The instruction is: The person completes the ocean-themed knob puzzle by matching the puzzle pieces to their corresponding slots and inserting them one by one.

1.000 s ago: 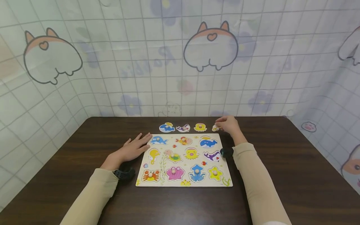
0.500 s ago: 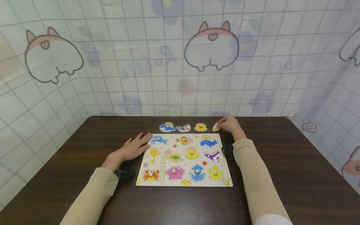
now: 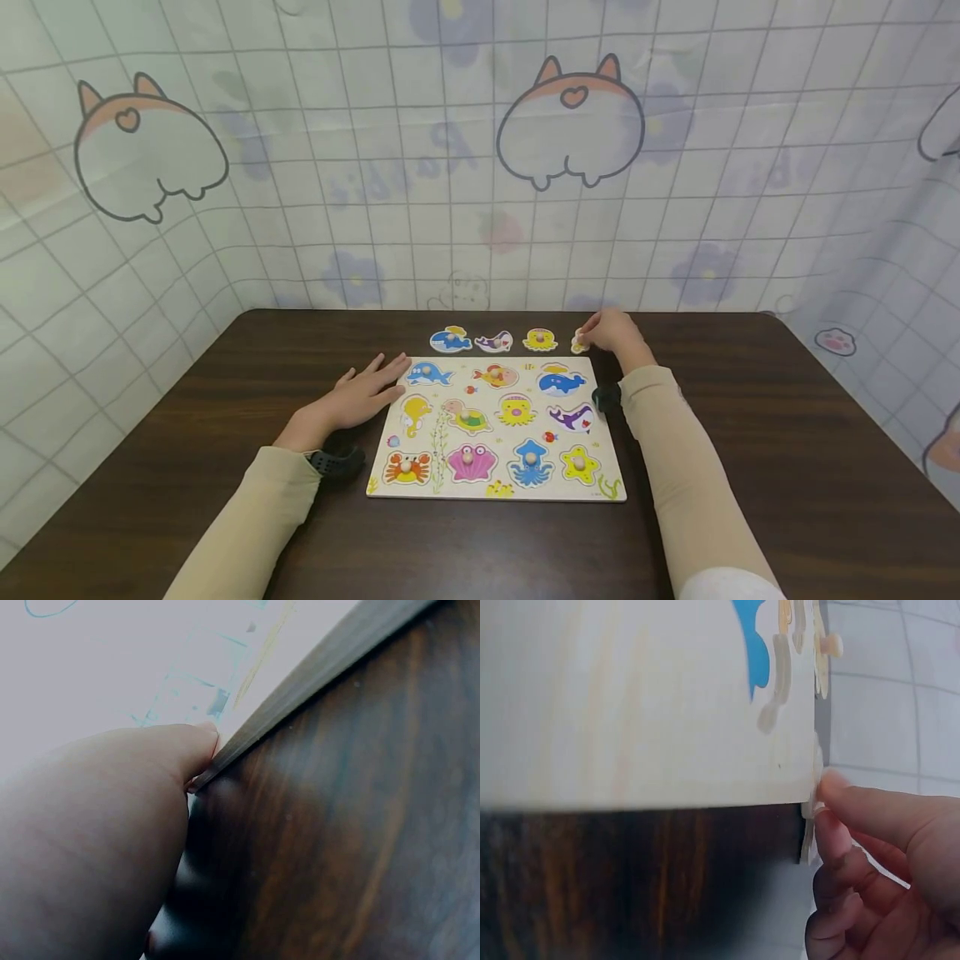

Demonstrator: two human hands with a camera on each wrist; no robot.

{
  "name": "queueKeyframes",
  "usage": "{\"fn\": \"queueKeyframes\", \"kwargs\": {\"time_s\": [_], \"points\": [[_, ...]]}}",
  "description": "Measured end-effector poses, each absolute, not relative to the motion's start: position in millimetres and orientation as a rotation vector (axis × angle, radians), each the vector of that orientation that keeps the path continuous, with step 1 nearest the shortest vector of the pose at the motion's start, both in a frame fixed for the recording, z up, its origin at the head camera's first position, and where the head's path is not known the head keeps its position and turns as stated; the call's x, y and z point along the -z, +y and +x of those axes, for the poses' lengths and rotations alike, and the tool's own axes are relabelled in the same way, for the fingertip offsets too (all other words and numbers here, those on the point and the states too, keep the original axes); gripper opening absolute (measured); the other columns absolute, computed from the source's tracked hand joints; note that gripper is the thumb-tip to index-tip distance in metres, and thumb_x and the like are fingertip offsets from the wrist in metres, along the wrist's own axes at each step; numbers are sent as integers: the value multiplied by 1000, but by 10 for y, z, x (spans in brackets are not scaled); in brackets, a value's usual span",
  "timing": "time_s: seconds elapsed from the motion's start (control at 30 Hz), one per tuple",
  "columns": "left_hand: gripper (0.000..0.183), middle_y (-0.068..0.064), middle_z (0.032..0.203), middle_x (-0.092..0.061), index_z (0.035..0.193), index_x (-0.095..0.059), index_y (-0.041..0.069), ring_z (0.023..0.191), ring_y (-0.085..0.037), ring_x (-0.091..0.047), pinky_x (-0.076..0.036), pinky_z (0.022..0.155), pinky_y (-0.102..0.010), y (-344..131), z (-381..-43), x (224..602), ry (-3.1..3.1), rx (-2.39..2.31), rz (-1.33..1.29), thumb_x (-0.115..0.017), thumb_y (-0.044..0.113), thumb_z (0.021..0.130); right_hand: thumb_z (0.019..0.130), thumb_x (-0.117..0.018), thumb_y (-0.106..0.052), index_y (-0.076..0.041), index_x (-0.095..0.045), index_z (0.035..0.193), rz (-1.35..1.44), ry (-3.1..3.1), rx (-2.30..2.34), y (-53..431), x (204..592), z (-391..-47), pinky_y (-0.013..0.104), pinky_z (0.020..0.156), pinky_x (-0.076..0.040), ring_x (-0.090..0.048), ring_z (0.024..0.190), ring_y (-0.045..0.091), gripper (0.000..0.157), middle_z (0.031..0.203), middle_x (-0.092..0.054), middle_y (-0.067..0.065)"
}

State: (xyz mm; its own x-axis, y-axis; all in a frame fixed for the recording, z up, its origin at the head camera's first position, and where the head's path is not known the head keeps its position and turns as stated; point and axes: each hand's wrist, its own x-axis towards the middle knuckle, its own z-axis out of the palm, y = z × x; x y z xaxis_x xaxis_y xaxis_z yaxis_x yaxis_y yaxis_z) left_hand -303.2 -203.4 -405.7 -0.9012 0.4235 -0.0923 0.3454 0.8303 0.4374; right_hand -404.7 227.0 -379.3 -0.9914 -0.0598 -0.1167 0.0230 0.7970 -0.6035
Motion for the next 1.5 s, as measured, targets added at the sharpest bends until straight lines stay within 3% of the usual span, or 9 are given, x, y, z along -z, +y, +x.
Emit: {"fn": "queueKeyframes", "kwargs": {"time_s": [0.17, 0.47, 0.8, 1.2, 1.5], "points": [[64, -5, 171, -14, 166, -19, 17, 156, -37, -3, 2, 118, -68, -2018, -3033, 4053, 2829, -612, 595, -43, 38, 111, 100, -66, -14, 10, -68, 112, -36, 2892, 921, 2284, 3749, -3998, 48, 87, -52, -59, 95, 35, 27, 105, -67, 22], [64, -5, 171, -14, 166, -19, 17, 156, -37, -2, 2, 118, -68, -2005, -3033, 4025, 2820, -622, 604, -43, 38, 111, 102, -64, -17, 9, -67, 114, -117, 2886, 915, 2292, 3541, -3838, 53, 90, -51, -59, 100, 38, 29, 108, -67, 23], [64, -5, 171, -14, 166, -20, 16, 156, -37, -3, 2, 118, -69, -2033, -3038, 3992, 2829, -610, 573, -44, 38, 111, 101, -67, -19, 7, -69, 112, -211, 2903, 881, 2221, 3428, -3685, 50, 84, -50, -58, 93, 35, 28, 101, -69, 19], [64, -6, 171, -14, 166, -20, 15, 156, -38, -3, 2, 117, -69, -2019, -3043, 4021, 2829, -609, 582, -43, 38, 111, 101, -69, -20, 6, -71, 113, -321, 2891, 923, 2069, 3342, -3466, 50, 86, -51, -59, 96, 37, 29, 102, -70, 17], [64, -6, 171, -14, 166, -19, 16, 156, -38, -3, 2, 118, -69, -2016, -3035, 4023, 2828, -610, 575, -43, 38, 111, 100, -70, -21, 4, -73, 113, -415, 2902, 928, 1881, 3332, -3379, 39, 77, -50, -58, 88, 29, 28, 99, -71, 14]]}}
